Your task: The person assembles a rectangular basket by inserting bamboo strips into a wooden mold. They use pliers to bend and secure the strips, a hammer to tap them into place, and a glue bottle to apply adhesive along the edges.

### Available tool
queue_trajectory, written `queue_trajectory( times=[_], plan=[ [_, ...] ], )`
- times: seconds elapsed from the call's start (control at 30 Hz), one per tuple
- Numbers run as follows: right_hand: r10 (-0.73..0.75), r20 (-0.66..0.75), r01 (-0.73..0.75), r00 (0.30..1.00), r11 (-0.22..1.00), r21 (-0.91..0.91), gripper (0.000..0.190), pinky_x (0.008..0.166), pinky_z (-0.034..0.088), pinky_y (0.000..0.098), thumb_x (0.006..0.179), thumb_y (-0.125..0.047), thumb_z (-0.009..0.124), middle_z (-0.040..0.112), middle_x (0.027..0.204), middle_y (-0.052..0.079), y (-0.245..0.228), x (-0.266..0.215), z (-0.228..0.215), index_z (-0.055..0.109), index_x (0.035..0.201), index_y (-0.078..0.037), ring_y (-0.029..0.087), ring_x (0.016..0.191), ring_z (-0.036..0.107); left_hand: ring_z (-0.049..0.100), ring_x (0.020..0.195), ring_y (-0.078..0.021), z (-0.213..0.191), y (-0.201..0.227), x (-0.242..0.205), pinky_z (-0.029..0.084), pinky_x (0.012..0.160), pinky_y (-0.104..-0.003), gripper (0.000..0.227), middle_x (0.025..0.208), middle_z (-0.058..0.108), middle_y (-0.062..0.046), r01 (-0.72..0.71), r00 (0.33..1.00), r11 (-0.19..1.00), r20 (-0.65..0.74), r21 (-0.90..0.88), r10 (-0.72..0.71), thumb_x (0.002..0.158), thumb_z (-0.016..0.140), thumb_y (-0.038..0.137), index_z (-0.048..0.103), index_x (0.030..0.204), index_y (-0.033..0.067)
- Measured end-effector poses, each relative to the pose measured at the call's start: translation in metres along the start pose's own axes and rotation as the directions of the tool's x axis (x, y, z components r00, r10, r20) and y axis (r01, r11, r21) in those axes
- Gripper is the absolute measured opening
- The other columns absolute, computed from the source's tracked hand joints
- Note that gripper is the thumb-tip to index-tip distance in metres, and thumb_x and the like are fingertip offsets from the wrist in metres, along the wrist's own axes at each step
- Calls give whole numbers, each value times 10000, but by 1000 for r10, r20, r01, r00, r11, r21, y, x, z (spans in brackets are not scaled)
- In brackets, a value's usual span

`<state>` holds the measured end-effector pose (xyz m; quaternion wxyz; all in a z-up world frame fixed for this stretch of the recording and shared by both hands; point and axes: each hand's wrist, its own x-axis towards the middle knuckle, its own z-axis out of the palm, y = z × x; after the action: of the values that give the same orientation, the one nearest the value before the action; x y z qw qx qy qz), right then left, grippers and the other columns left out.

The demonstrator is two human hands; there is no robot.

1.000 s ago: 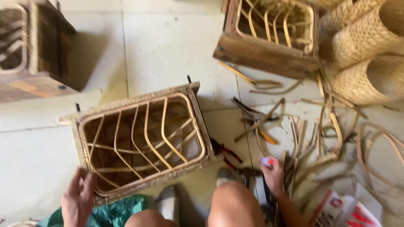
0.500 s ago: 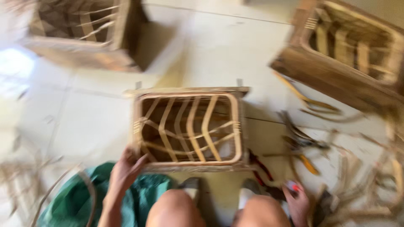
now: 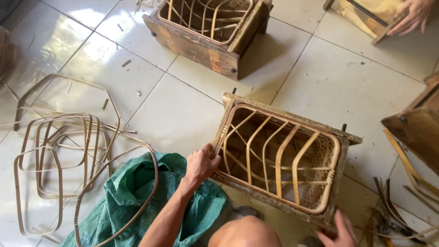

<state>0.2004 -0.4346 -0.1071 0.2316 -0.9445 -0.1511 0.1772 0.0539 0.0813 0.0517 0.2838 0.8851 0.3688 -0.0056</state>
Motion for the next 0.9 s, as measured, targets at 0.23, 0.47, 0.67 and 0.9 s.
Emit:
queue_trajectory(
  times=[0.23, 0.47, 0.67, 0.9],
  plan=[
    [142, 362, -83, 921, 981, -173, 798, 884, 603, 383, 725, -377, 892, 738, 1148, 145, -112, 15, -22, 559, 1372, -49, 258, 993, 762, 730, 769, -379, -13, -32, 22, 572, 718, -495, 333, 836, 758, -161, 4, 996, 999, -92, -52, -9, 860, 659, 382, 705, 1067, 125],
    [-335, 409, 246, 849, 935, 255, 658, 795, 628, 362, 756, -425, 841, 777, 1094, 151, -255, 42, -11, 623, 1257, -58, 244, 973, 791, 768, 827, -245, -71, -165, 80, 585, 758, -414, 423, 992, 793, -107, 224, 967, 974, -117, -28, -225, 827, 752, 387, 754, 1170, 139],
    [-606, 421, 383, 674, 775, 503, 870, 1100, 457, 431, 861, -330, 776, 478, 1498, 292, -355, 88, 45, 351, 1519, 49, 403, 1361, 522, 695, 911, -428, -155, -165, 109, 538, 787, -516, 632, 1034, 717, -293, 289, 926, 917, -323, 275, -196, 851, 716, 160, 611, 1460, 29],
    [-772, 377, 500, 511, 624, 601, 809, 1189, 360, 440, 934, -205, 739, 308, 1651, 246, -342, 91, 32, 308, 1595, -27, 374, 1486, 352, 479, 1428, -390, -15, 11, -1, 241, 1242, -584, 558, 1427, 590, -158, -531, 674, 836, -531, 135, 514, 877, 726, 185, 530, 1378, 34]
  ],
)
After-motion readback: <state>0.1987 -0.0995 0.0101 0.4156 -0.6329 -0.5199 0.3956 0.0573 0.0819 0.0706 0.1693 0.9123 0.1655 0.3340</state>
